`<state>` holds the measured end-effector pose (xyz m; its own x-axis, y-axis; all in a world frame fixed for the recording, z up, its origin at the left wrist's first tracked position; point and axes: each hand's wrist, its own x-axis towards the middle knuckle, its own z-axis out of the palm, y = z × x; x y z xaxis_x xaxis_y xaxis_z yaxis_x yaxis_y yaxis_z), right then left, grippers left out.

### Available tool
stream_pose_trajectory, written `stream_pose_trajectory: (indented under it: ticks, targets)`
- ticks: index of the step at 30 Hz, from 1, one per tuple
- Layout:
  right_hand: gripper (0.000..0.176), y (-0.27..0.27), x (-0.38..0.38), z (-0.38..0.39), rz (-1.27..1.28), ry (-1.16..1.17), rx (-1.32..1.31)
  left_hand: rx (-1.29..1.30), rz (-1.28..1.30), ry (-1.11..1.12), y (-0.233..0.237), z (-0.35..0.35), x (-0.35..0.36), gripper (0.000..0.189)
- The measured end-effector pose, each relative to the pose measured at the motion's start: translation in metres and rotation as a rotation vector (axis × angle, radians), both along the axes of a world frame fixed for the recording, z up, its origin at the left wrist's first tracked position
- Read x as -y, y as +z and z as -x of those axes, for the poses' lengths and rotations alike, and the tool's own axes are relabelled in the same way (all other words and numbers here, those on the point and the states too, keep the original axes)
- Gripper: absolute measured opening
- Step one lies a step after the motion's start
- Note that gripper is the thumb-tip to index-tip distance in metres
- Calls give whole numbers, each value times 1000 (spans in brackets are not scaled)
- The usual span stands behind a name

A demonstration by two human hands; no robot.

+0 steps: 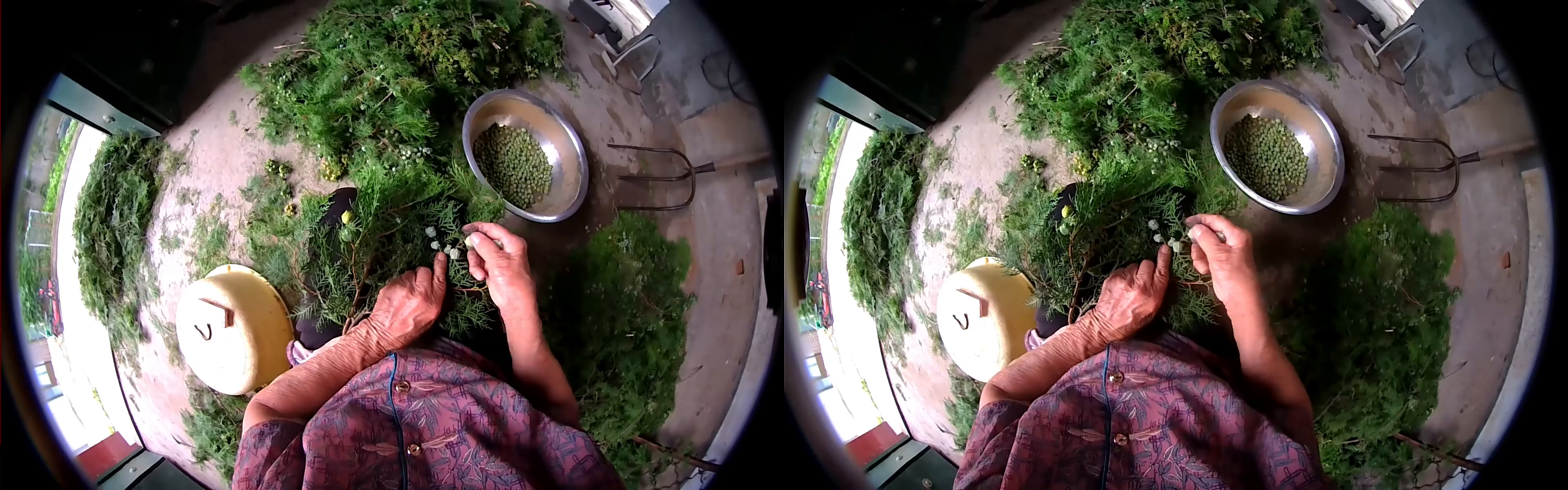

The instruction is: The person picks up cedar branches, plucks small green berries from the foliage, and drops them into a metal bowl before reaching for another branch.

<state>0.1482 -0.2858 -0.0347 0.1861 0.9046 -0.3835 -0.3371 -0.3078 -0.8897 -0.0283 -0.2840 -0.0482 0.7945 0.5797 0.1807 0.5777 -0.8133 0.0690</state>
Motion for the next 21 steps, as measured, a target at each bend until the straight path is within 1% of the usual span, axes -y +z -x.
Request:
stream_pose_trajectory:
  ticks: [2, 5, 8, 12, 13, 16, 17, 18, 21]
  targets:
    - [15, -2, 1, -5, 46, -72, -186, -20, -4, -7, 1, 0, 0, 52]
    - [14, 3, 8, -7, -22, 69, -60, -8, 24, -6, 1, -1, 0, 53]
    - [15, 20, 12, 1, -52, 133, 382, -1, 10, -6, 0, -2, 1, 53]
    - [16, 13, 17, 3, -263, 177, 669, -23, 14, -7, 2, -3, 2, 52]
    - [19, 10, 17, 6, -290, 148, 681, -21, 15, -7, 2, -3, 2, 51]
    - [22, 7, 13, 12, -467, 155, 884, 11, 26, 0, 2, -3, 1, 51]
    - [26, 17, 14, 17, -389, 170, 940, 26, 34, 3, 1, -3, 2, 51]
    - [28, 15, 14, 22, -375, 143, 959, 28, 40, 3, 0, -3, 1, 51]
    - [23, 8, 13, 25, -373, 91, 937, 33, 54, 2, 0, -3, 2, 52]
